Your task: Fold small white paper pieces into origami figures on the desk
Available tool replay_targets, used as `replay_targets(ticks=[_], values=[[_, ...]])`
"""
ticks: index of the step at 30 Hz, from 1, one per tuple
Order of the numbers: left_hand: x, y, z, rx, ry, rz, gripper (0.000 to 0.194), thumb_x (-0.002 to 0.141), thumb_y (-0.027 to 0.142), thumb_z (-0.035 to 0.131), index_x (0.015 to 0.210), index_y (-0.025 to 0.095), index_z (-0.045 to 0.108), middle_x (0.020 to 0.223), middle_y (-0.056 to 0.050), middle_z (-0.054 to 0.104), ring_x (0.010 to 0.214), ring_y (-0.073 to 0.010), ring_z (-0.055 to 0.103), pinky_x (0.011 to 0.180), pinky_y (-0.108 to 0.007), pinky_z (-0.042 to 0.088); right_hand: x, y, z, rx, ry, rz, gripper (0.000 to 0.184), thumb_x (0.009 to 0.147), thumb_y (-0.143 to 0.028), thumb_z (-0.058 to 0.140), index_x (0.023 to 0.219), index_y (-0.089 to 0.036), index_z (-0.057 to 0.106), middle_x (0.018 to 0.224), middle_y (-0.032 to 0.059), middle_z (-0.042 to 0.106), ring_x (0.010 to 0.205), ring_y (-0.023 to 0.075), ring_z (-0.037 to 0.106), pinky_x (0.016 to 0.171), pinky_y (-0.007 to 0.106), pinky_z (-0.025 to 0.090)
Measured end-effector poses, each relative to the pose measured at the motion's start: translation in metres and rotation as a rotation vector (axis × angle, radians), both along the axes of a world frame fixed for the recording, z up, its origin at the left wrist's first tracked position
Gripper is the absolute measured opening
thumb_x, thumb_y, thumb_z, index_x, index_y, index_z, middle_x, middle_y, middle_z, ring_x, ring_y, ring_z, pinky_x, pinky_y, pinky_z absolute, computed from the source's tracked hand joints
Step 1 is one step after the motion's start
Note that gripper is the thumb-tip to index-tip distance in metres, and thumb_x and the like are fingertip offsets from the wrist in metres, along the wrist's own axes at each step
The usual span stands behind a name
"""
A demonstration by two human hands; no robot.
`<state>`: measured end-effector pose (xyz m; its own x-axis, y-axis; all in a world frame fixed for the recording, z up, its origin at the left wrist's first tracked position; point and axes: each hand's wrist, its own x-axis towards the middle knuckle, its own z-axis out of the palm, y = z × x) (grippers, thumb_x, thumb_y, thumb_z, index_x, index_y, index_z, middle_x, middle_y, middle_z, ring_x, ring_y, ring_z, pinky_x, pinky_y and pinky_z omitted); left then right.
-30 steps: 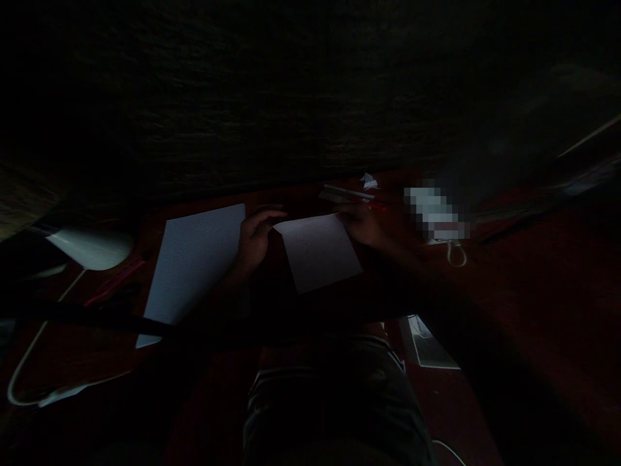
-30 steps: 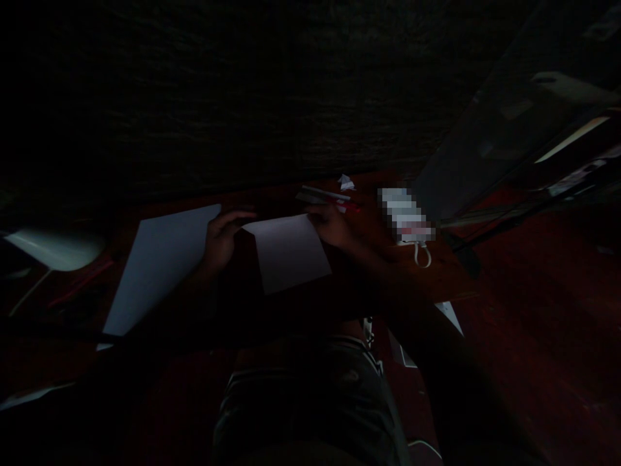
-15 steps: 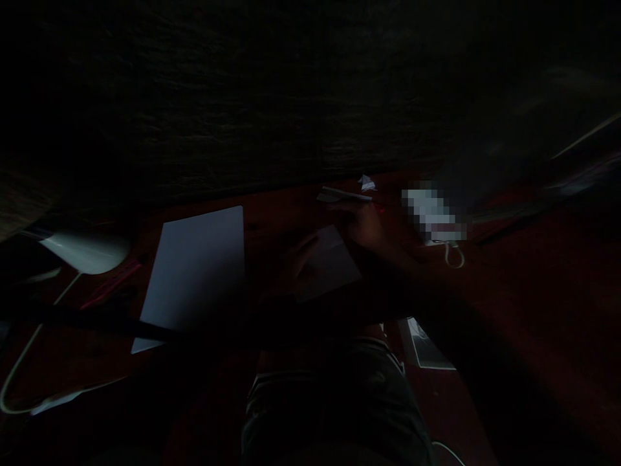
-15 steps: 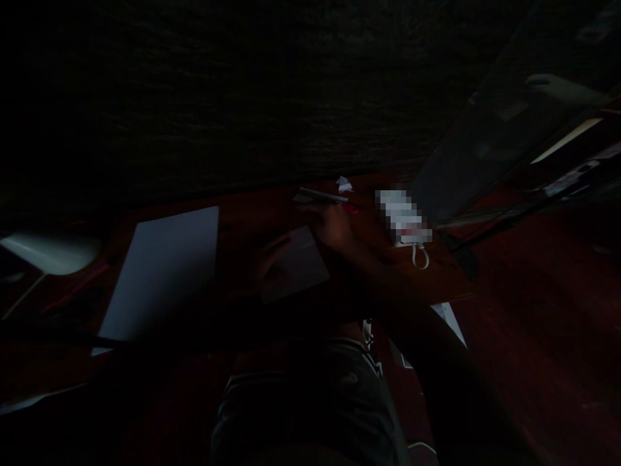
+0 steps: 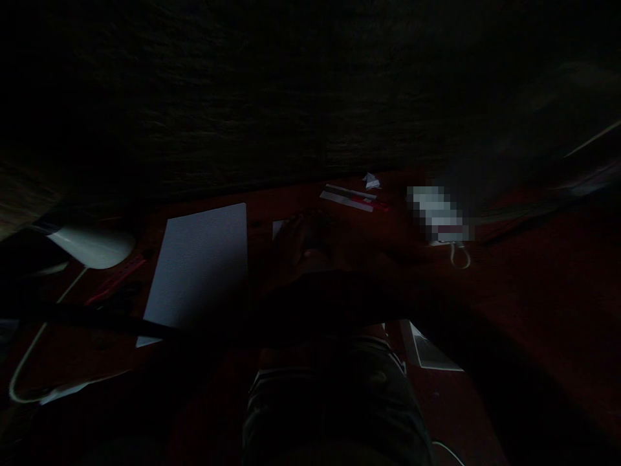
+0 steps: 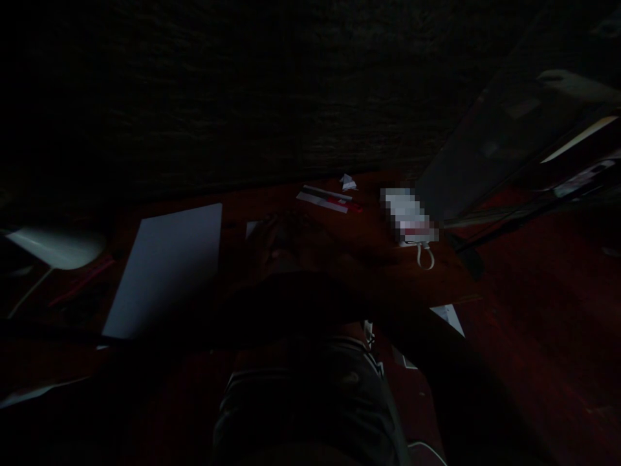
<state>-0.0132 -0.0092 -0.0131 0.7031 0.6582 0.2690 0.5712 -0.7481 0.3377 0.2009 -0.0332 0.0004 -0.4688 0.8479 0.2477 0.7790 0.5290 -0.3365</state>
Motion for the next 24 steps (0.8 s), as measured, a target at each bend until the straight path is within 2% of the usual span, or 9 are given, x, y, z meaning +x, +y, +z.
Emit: replay_targets(ticks=[4, 9, 13, 16, 19, 21, 24], values=[[-0.001, 0.001, -0.001, 0.015, 0.053, 0.000, 0.073, 0.105, 0.040, 0.042, 0.166, 0.004, 0.022, 0.173, -0.029, 0.026, 0.164, -0.0403, 0.020, 0.131, -0.062, 0.024, -0.005, -0.001, -0.006, 0.027, -0.002, 0.016, 0.091, 0.102, -0.071, 0.042, 0.167, -0.010, 0.032, 0.173, 0.0214, 0.032, 0.163, 0.0365, 0.026, 0.134, 0.059, 0.021], [-0.004, 0.003, -0.002, 0.027, 0.062, -0.010, 0.075, 0.105, 0.046, 0.041, 0.167, 0.008, 0.020, 0.174, -0.026, 0.024, 0.165, -0.0405, 0.018, 0.131, -0.063, 0.024, -0.005, 0.001, -0.010, 0.014, 0.003, 0.027, 0.095, 0.100, -0.075, 0.040, 0.168, -0.008, 0.030, 0.172, 0.0232, 0.032, 0.163, 0.0365, 0.027, 0.133, 0.059, 0.023], [-0.004, 0.002, 0.001, 0.011, 0.064, 0.007, 0.074, 0.103, 0.042, 0.044, 0.166, 0.008, 0.022, 0.174, -0.026, 0.025, 0.164, -0.0417, 0.020, 0.130, -0.063, 0.024, -0.006, 0.001, -0.008, 0.021, 0.004, 0.006, 0.094, 0.100, -0.075, 0.040, 0.166, -0.009, 0.035, 0.170, 0.0238, 0.038, 0.161, 0.0371, 0.033, 0.132, 0.058, 0.026], [-0.001, 0.001, 0.008, -0.004, 0.077, 0.035, 0.070, 0.100, 0.036, 0.049, 0.162, 0.010, 0.028, 0.169, -0.026, 0.032, 0.159, -0.0422, 0.031, 0.126, -0.062, 0.032, -0.008, -0.001, -0.001, 0.016, 0.008, -0.018, 0.092, 0.099, -0.075, 0.043, 0.162, -0.009, 0.042, 0.166, 0.0239, 0.045, 0.157, 0.0385, 0.039, 0.130, 0.059, 0.031], [0.001, 0.002, 0.016, 0.011, 0.069, 0.082, 0.058, 0.097, 0.032, 0.053, 0.152, 0.014, 0.043, 0.156, -0.024, 0.047, 0.141, -0.0409, 0.050, 0.117, -0.061, 0.042, -0.009, -0.002, 0.008, 0.009, -0.030, -0.062, 0.087, 0.098, -0.075, 0.045, 0.154, -0.008, 0.054, 0.157, 0.0250, 0.053, 0.146, 0.0416, 0.049, 0.124, 0.059, 0.039], [0.002, 0.004, 0.018, 0.032, 0.084, 0.106, 0.052, 0.096, 0.032, 0.054, 0.144, 0.013, 0.050, 0.147, -0.024, 0.052, 0.132, -0.0411, 0.054, 0.114, -0.061, 0.043, -0.010, -0.001, 0.011, 0.019, -0.054, -0.072, 0.087, 0.098, -0.076, 0.044, 0.149, -0.007, 0.059, 0.154, 0.0254, 0.055, 0.141, 0.0424, 0.051, 0.120, 0.059, 0.042], [0.002, 0.009, 0.019, 0.043, 0.125, 0.113, 0.048, 0.096, 0.033, 0.054, 0.138, 0.009, 0.054, 0.144, -0.024, 0.052, 0.130, -0.0423, 0.053, 0.114, -0.061, 0.043, -0.011, 0.001, 0.012, 0.044, -0.061, -0.070, 0.088, 0.097, -0.078, 0.041, 0.147, -0.008, 0.059, 0.151, 0.0248, 0.056, 0.138, 0.0424, 0.051, 0.117, 0.059, 0.043]])
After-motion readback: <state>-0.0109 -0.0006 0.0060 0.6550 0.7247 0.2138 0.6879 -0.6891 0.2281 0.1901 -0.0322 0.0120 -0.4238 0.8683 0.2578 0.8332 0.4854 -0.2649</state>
